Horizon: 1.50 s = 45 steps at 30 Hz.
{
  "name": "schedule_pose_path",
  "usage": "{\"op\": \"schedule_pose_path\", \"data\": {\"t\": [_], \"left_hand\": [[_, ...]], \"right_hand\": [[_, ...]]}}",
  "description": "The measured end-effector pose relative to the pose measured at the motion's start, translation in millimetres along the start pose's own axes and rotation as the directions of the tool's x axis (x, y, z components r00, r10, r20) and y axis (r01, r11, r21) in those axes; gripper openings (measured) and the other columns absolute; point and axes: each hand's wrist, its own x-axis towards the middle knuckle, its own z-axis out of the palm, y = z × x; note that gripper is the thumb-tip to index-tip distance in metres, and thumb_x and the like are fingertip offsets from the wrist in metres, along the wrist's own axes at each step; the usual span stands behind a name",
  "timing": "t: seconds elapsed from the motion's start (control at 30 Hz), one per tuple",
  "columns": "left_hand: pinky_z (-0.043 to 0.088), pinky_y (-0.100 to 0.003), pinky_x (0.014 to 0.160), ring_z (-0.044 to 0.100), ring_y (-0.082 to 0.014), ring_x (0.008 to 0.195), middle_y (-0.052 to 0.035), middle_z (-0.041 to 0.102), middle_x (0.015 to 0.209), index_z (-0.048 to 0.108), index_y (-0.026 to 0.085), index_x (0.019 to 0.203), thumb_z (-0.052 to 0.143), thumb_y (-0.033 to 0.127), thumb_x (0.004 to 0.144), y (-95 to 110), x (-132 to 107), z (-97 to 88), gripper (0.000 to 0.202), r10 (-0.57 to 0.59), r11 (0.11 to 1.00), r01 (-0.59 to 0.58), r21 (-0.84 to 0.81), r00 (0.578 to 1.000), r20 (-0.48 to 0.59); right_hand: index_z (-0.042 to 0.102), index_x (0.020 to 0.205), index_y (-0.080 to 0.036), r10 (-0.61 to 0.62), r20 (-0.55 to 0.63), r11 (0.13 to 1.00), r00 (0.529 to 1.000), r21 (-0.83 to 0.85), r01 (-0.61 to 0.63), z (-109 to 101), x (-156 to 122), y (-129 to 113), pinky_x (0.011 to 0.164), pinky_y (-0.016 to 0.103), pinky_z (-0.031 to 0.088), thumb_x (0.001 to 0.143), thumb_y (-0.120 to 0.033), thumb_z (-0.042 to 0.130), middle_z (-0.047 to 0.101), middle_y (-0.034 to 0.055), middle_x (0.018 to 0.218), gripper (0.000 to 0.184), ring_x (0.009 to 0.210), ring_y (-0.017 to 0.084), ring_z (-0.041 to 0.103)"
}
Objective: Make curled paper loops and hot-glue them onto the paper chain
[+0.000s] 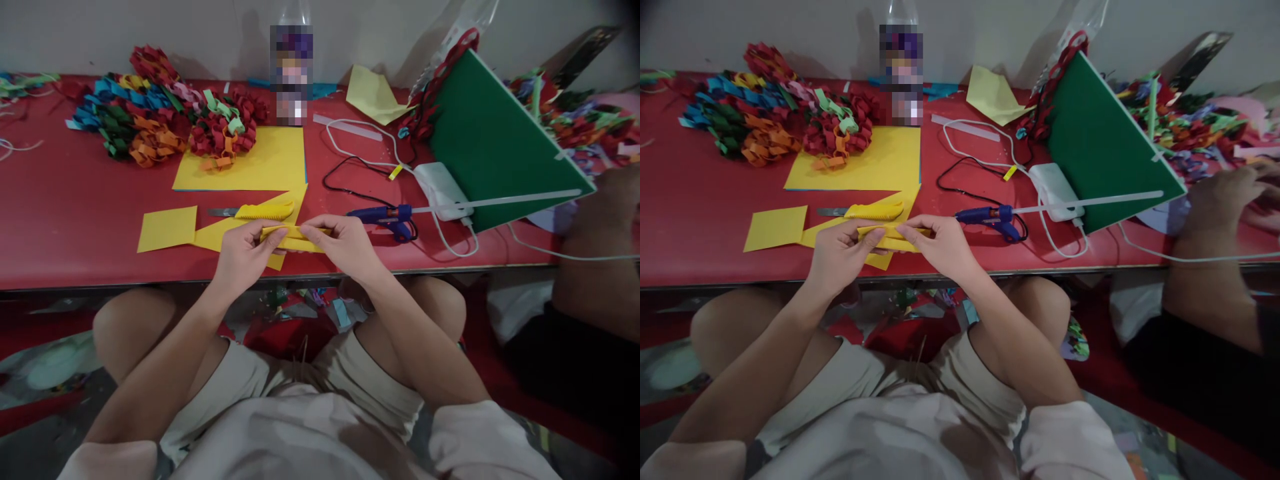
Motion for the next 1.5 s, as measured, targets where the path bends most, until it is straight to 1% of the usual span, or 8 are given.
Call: {"op": "schedule_pose_path", "data": {"t": [0.57,0.77,0.87,1.03,1.17,1.23,1.4,1.5], "left_hand": [[0.059,-0.025,0.071,0.072,-0.0179,0.079,-0.0044,0.079,0.088,0.081,0.019,0.089,0.079,0.045,0.08,4,1,-1.9,0.027,0.111,0.98,-0.102,0.169,0.993,-0.045],[0.062,-0.028,0.058,0.073,-0.0212,0.077,-0.0061,0.077,0.09,0.08,0.016,0.095,0.071,0.064,0.081,7,1,-4.4,0.051,-0.055,0.998,0.055,-0.008,0.998,0.015],[0.063,-0.027,0.057,0.073,-0.0205,0.074,-0.008,0.077,0.095,0.079,0.015,0.099,0.065,0.068,0.083,5,0,-6.4,0.056,-0.052,0.999,0.052,0.006,0.998,0.021],[0.066,-0.027,0.066,0.075,-0.0198,0.07,-0.0066,0.077,0.091,0.077,0.018,0.108,0.077,0.061,0.077,-1,-2,-7.4,0.053,0.01,0.999,-0.013,0.039,0.997,0.083],[0.066,-0.028,0.063,0.074,-0.0195,0.067,-0.0061,0.077,0.087,0.077,0.015,0.098,0.081,0.056,0.074,-1,1,-3.5,0.048,-0.027,0.999,0.027,-0.03,0.999,-0.023],[0.066,-0.029,0.062,0.074,-0.0197,0.066,-0.0072,0.077,0.089,0.076,0.014,0.097,0.082,0.056,0.073,0,3,-3.3,0.049,-0.075,0.995,0.073,-0.061,0.997,-0.029],[0.067,-0.034,0.075,0.077,-0.0208,0.075,-0.0089,0.078,0.1,0.074,0.014,0.11,0.086,0.054,0.07,1,4,-10.4,0.058,-0.171,0.975,0.187,-0.12,0.976,0.132],[0.067,-0.035,0.078,0.076,-0.0199,0.075,-0.0081,0.078,0.1,0.074,0.014,0.111,0.086,0.051,0.071,2,3,-10.8,0.056,-0.199,0.969,0.211,-0.124,0.974,0.108]], "right_hand": [[0.079,0.091,-0.016,-0.076,-0.009,0.997,0.997,-0.004,0.076,6,-4,-4,0.072,0.025,0.056,0.086,-0.032,0.073,0.079,0.0043,0.088,0.019,0.079,0.016,0.072],[0.081,0.097,-0.018,-0.058,0.019,0.996,0.998,-0.06,0.059,0,-3,-4,0.07,0.025,0.056,0.088,-0.031,0.07,0.081,0.0042,0.093,0.019,0.08,0.017,0.074],[0.082,0.102,-0.019,-0.049,0.034,0.996,0.998,-0.071,0.051,-3,-2,-1,0.071,0.026,0.057,0.091,-0.031,0.067,0.081,0.0044,0.096,0.022,0.082,0.018,0.075],[0.08,0.102,-0.017,-0.025,0.073,1.0,0.997,-0.01,0.026,-7,-5,-3,0.067,0.024,0.057,0.093,-0.04,0.064,0.08,0.0054,0.09,0.03,0.078,0.017,0.074],[0.07,0.118,-0.016,0.071,0.175,0.96,0.982,0.254,-0.115,-1,-7,-5,0.064,0.026,0.061,0.089,-0.051,0.068,0.078,0.006,0.092,0.045,0.072,0.017,0.076],[0.069,0.115,-0.016,0.088,0.156,0.942,0.984,0.309,-0.133,3,-7,-3,0.064,0.027,0.063,0.081,-0.047,0.078,0.076,0.0045,0.088,0.047,0.069,0.017,0.075],[0.068,0.114,-0.018,0.091,0.099,0.954,0.991,0.277,-0.115,5,-5,4,0.065,0.026,0.063,0.082,-0.035,0.078,0.075,0.0023,0.086,0.037,0.07,0.016,0.076],[0.066,0.118,-0.019,0.098,0.089,0.959,0.991,0.259,-0.118,3,-5,2,0.065,0.026,0.063,0.08,-0.031,0.08,0.076,0.0024,0.089,0.042,0.072,0.016,0.076]]}}
